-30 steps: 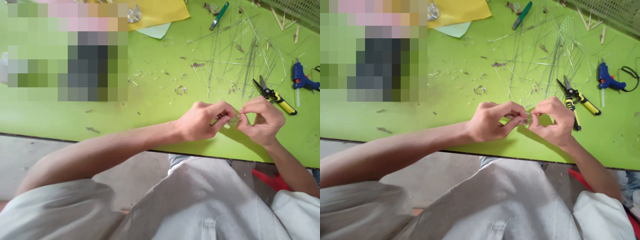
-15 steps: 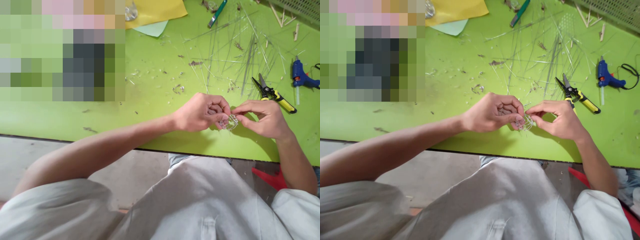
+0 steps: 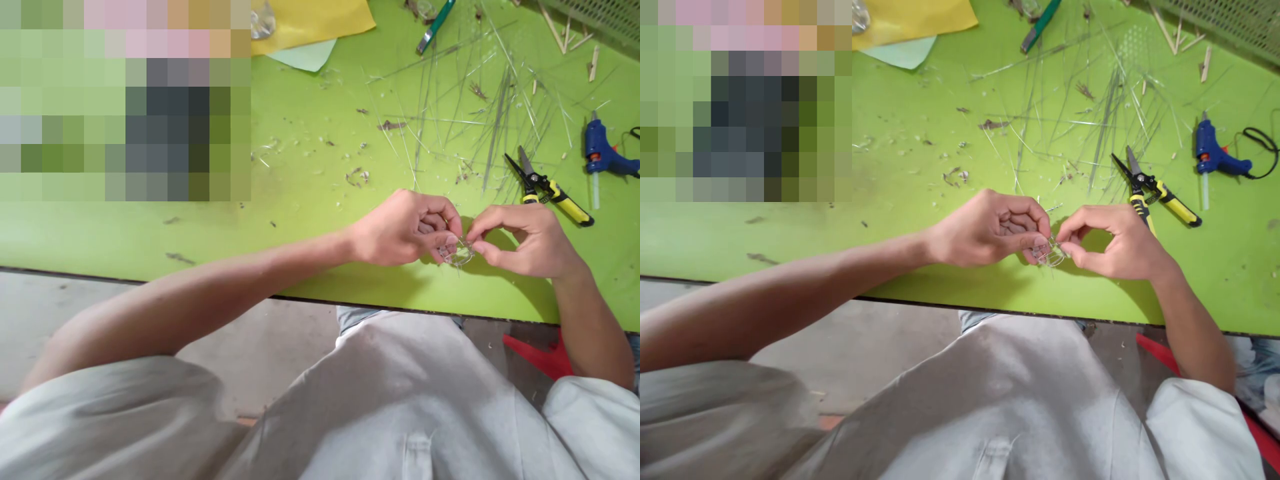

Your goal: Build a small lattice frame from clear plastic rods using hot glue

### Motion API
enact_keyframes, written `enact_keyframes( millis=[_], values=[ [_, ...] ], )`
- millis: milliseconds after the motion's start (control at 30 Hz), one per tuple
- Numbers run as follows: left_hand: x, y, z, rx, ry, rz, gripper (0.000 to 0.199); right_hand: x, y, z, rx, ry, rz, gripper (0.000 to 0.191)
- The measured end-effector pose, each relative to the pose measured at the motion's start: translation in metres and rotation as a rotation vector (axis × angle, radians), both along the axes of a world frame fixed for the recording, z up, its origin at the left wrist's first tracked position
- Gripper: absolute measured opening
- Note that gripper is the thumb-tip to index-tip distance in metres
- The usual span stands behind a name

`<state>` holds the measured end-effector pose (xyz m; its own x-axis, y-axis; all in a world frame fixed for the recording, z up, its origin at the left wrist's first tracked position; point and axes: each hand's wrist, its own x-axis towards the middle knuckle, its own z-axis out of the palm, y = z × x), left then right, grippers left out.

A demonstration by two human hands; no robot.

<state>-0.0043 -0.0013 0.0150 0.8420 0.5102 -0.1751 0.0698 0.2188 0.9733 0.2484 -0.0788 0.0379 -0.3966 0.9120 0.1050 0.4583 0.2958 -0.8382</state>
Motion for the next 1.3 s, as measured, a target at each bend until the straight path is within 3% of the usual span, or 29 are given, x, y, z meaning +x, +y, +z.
enact_keyframes(
  millis=[433, 767, 1033, 1300],
  values=[
    [-0.0012, -0.0039, -0.0055, 0.324, 0.114, 0.004, 0.007, -0.0051, 0.0007, -0.0029, 0.033, -0.159, -0.054, 0.008],
    [-0.001, -0.0051, -0.0058, 0.394, 0.135, -0.006, 0.005, -0.0009, 0.0036, 0.0008, -0.079, -0.188, -0.06, 0.009],
    [-0.0005, -0.0035, -0.0061, 0.342, 0.088, -0.004, 0.004, -0.0028, 0.003, -0.0001, -0.068, -0.141, -0.077, 0.005],
    [-0.0022, -0.0027, -0.002, 0.319, 0.082, -0.003, 0.003, -0.0062, 0.0004, -0.0082, -0.028, -0.08, -0.085, 0.016]
  ],
)
